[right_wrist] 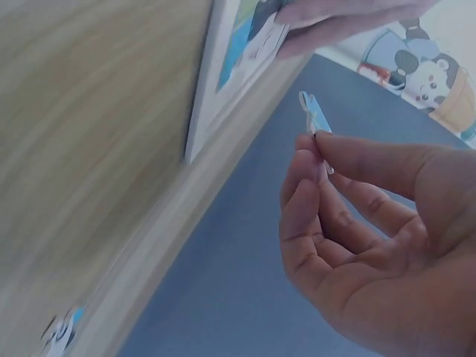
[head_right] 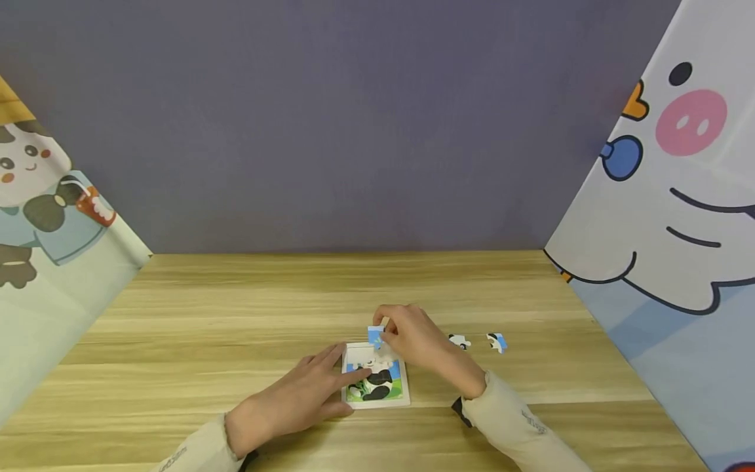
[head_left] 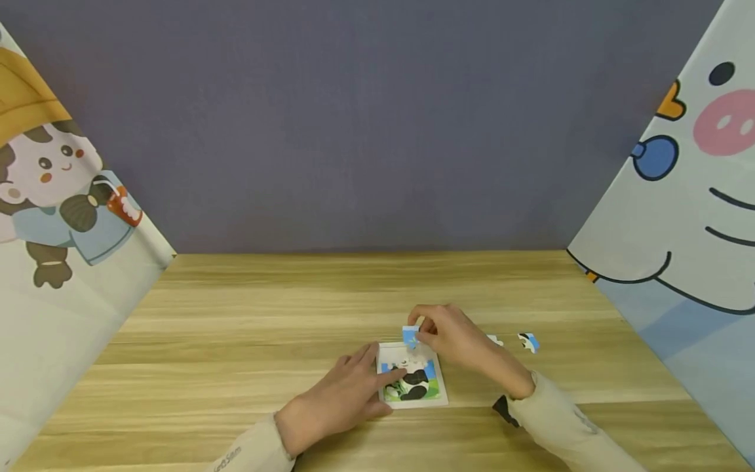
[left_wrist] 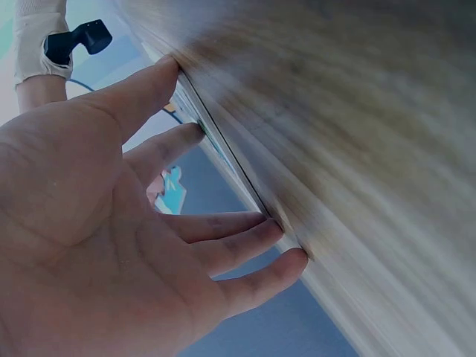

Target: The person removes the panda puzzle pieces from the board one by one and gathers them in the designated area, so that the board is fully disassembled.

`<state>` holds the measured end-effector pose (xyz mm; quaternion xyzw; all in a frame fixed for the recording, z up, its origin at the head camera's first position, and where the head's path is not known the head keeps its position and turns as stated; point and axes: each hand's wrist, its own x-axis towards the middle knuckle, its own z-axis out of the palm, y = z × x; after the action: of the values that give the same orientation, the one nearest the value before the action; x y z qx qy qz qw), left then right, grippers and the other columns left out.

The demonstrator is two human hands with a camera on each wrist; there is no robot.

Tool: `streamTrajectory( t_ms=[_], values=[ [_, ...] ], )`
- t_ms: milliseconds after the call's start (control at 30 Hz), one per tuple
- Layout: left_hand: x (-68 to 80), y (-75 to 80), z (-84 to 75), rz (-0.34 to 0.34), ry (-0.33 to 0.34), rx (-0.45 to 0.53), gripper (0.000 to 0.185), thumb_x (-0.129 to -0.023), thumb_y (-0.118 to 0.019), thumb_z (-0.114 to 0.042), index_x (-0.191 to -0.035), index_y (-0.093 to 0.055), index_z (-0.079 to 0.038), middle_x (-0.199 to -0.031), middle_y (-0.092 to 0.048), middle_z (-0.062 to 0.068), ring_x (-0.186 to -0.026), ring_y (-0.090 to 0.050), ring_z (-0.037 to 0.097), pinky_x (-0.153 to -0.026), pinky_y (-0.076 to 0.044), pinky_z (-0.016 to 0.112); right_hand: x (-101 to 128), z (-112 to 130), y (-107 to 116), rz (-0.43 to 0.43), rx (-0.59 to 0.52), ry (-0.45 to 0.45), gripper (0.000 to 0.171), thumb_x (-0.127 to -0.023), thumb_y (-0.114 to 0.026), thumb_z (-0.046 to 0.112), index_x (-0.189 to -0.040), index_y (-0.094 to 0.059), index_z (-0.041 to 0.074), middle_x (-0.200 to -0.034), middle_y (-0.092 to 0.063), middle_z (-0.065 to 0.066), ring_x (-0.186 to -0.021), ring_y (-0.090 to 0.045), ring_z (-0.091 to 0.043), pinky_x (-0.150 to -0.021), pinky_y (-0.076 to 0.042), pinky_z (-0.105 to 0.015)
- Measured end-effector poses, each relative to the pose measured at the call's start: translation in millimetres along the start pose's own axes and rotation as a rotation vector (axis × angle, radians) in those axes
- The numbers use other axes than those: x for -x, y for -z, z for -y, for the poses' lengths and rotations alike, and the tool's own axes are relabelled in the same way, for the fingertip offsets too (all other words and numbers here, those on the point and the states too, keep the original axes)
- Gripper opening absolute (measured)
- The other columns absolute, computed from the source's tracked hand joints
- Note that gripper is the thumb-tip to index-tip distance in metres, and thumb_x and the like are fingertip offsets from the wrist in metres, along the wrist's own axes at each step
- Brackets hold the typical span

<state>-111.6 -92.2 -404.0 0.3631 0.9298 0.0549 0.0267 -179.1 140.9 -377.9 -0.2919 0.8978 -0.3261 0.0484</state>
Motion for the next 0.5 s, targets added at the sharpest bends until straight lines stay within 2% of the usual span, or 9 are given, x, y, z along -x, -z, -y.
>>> streamTrajectory(
  t_ms=[267, 500],
  values=[
    [1.5, -2.1, 0.8, -0.006, 0.009, 0.008, 0.060, -0.091, -0.067, -0.050, -0.146, -0.051, -0.034, -0.149, -0.041, 0.025, -0.136, -0.043, 0.038, -0.094, -0.050, 0.054, 13.2, -14.4, 14.8, -0.032, 0.034, -0.026, 0.017, -0.094, -0.065, 0.002, -0.109, -0.067, 0.009, -0.076, -0.068, -0.001, -0.058, -0.058, -0.011, -0.055, -0.049, -0.026],
    [0.3, -3.3, 2.7, -0.014, 0.010, 0.029, 0.060, -0.091, -0.068, -0.049, -0.147, -0.051, -0.034, -0.151, -0.038, 0.027, -0.137, -0.042, 0.040, -0.095, -0.049, 0.057, 19.5, -32.9, 26.6, -0.028, 0.061, -0.089, 0.017, -0.092, -0.067, 0.002, -0.108, -0.068, 0.009, -0.079, -0.068, 0.000, -0.065, -0.060, -0.011, -0.057, -0.049, -0.028]
  ],
)
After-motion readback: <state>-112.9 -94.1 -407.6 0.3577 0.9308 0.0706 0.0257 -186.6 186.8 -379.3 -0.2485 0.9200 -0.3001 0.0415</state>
